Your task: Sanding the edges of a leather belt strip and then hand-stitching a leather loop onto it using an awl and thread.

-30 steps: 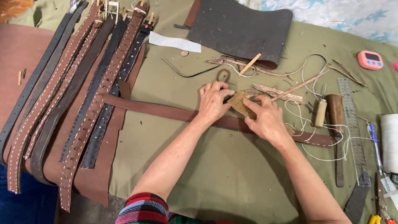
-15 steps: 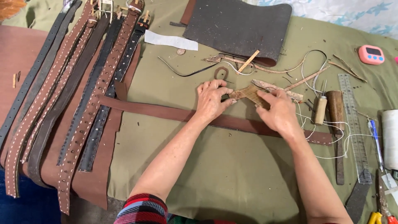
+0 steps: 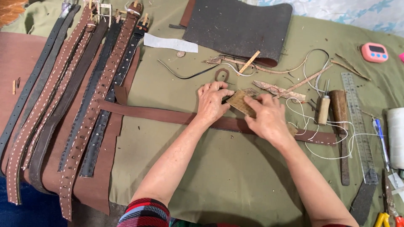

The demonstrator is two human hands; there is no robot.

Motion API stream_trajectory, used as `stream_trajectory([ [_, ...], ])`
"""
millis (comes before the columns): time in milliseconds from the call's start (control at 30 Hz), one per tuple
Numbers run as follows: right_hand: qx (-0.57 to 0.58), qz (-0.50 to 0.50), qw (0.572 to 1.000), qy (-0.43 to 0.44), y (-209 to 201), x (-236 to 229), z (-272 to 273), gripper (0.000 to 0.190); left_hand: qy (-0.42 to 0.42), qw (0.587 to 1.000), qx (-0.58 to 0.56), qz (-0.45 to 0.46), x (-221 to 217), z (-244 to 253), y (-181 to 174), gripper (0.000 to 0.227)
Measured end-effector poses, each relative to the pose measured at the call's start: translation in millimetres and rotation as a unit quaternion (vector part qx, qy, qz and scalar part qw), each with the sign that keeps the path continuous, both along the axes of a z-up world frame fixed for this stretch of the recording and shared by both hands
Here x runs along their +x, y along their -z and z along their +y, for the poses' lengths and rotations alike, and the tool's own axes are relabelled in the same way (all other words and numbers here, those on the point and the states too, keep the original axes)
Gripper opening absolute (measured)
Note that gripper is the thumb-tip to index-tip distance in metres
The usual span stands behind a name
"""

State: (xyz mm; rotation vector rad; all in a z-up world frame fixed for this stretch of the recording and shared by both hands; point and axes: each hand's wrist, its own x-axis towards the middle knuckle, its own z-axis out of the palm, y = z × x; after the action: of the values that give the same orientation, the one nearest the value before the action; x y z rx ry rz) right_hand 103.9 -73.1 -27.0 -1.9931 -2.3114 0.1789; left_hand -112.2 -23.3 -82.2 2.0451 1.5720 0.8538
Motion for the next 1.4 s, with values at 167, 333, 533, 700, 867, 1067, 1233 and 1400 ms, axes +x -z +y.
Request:
stream_trajectory([
  [167,0.004,0.01,1.0,0.028,12,25,17,0.059,0.002,1.0,0.005,-0.014,0,-9,-17,0.035],
  [333,0.044,0.006,0.999,0.006,9,9,5,0.062,-0.001,1.0,-0.002,0.004,3,-3,-7,0.037],
  [533,0.04,-0.002,0.999,0.026,20,32,20,0.058,0.002,1.0,0.007,-0.016,0,-11,-25,0.035],
  [700,0.021,0.008,1.0,0.005,2,3,-1,0.064,0.0,1.0,-0.009,0.004,1,-3,-8,0.042],
  [867,0.027,-0.002,0.999,0.031,33,37,26,0.06,-0.003,1.0,-0.009,-0.006,2,-8,-21,0.033],
  [1067,0.054,0.023,0.998,0.002,24,12,8,0.061,-0.004,1.0,-0.021,0.0,3,-6,-15,0.037],
  [1233,0.031,0.001,0.998,0.046,18,32,21,0.058,-0.001,1.0,-0.013,-0.025,0,-15,-35,0.033],
  [1400,0.07,0.034,0.997,-0.009,14,9,1,0.065,-0.007,1.0,-0.021,0.011,1,-1,-9,0.04],
])
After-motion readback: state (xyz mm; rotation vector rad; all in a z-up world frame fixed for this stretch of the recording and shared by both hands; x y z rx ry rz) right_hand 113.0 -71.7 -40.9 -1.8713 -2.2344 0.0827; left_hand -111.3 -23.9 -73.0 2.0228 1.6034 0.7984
